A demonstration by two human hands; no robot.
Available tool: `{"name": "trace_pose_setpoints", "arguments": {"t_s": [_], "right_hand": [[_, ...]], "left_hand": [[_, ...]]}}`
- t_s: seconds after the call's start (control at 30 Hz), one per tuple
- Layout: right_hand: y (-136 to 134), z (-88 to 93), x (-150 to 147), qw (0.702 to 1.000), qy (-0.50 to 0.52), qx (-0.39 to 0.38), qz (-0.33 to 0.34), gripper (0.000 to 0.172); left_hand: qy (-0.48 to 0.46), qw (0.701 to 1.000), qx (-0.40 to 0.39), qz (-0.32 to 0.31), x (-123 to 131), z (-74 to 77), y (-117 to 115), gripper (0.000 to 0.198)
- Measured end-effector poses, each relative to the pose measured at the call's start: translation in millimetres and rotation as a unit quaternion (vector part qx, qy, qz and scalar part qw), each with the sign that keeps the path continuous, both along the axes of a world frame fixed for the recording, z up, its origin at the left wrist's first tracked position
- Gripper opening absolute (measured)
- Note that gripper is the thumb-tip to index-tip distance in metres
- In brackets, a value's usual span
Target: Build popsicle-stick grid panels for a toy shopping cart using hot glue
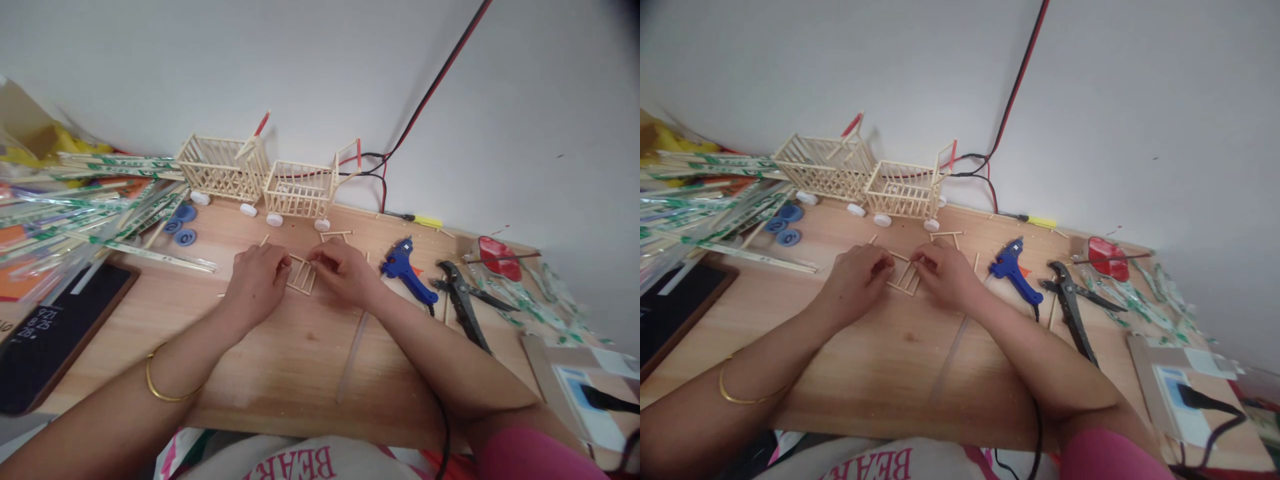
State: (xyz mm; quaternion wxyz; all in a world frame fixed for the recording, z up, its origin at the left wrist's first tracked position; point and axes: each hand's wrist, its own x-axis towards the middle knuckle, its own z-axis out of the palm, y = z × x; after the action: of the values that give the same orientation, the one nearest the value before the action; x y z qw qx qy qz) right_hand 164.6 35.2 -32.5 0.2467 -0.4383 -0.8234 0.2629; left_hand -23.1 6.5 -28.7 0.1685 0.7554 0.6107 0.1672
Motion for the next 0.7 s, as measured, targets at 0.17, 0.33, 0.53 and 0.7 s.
{"name": "trace_pose_setpoints", "arguments": {"t_s": [0.17,0.33,0.53,0.7], "right_hand": [[1.6,-4.1,-3.7,0.999,0.010,-0.017,-0.044,0.005],[3.0,-9.6,-9.3,0.997,0.013,-0.032,-0.073,0.004],[3.2,-11.7,-12.3,0.995,-0.034,-0.013,-0.090,0.011],[4.0,-11.3,-13.2,0.994,-0.043,-0.018,-0.103,0.015]], "left_hand": [[0.003,1.000,0.003,0.018,2.2,-0.9,-0.7,0.007],[0.016,1.000,0.003,0.022,4.2,-0.7,-0.8,0.005],[0.031,0.999,0.003,0.021,5.4,-1.1,-1.7,0.006],[0.034,0.999,0.007,0.018,5.9,-1.4,-1.8,0.008]]}}
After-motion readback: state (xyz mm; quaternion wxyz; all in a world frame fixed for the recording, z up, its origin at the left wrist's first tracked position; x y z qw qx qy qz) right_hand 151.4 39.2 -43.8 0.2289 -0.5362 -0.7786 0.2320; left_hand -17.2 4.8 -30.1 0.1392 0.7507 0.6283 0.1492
